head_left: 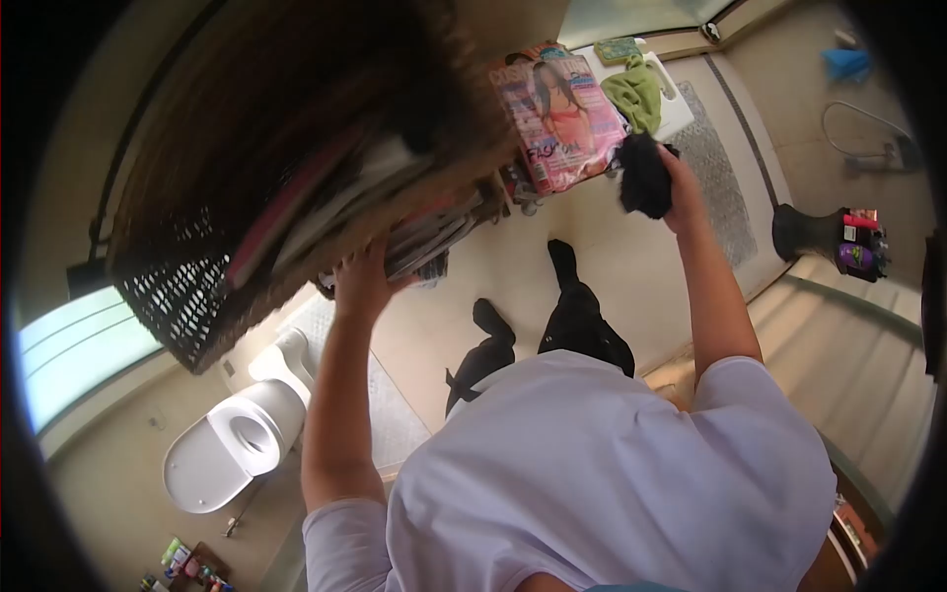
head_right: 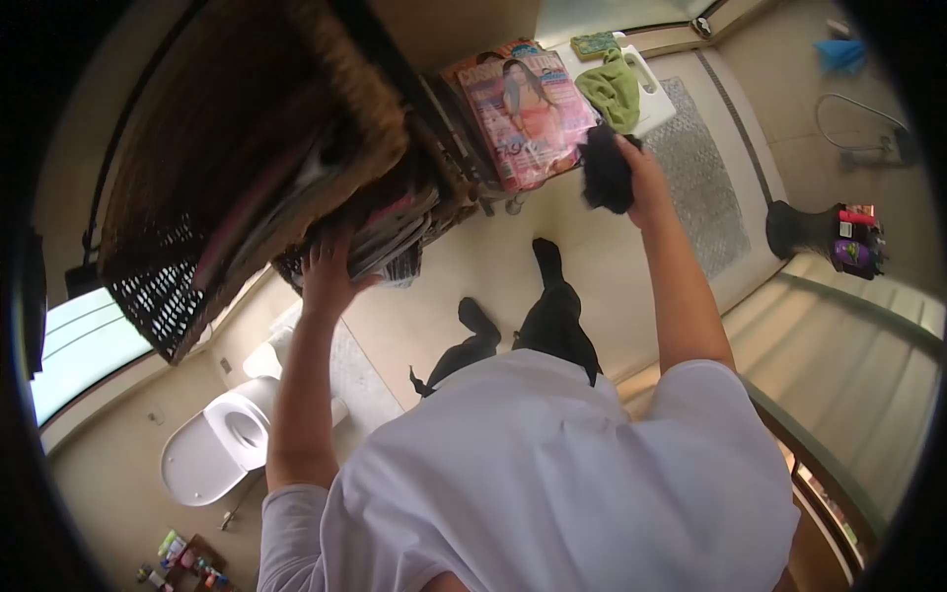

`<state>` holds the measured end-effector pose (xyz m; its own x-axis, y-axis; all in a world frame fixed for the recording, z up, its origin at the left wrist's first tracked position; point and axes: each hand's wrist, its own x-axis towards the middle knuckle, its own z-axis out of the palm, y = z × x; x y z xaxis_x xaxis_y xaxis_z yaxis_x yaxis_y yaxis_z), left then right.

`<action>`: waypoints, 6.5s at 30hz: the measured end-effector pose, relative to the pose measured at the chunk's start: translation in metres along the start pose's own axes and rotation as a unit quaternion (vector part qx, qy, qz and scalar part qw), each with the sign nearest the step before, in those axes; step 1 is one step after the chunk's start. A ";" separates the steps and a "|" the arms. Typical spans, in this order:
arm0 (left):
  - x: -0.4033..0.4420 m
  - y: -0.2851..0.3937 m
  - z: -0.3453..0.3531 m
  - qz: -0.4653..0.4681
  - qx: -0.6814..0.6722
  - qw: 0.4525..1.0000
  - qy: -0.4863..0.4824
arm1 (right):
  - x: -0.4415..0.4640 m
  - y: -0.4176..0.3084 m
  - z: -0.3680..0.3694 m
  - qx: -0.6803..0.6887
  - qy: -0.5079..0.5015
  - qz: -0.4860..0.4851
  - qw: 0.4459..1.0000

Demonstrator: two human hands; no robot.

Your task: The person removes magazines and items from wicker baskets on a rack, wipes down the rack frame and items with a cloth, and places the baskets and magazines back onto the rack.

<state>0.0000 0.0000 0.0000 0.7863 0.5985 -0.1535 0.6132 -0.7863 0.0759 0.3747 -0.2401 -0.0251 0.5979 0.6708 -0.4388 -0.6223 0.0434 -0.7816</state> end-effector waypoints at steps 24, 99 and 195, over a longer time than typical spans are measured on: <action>0.219 0.210 0.176 -0.199 -0.330 0.921 0.059 | 0.166 0.084 -0.009 -0.690 -0.192 -0.371 0.591; 0.261 0.202 -0.035 0.029 -0.546 0.808 0.219 | 0.171 -0.125 -0.019 -0.250 -0.180 -0.197 0.931; 0.159 0.221 0.078 -0.425 -0.811 0.388 0.105 | 0.060 0.031 0.029 -0.524 -0.222 -0.263 0.779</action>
<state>0.2544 -0.0904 -0.0848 0.1332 0.6686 -0.7316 -0.2347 0.7384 0.6322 0.3763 -0.1769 -0.0630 0.2533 0.9642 0.0784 0.5423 -0.0744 -0.8369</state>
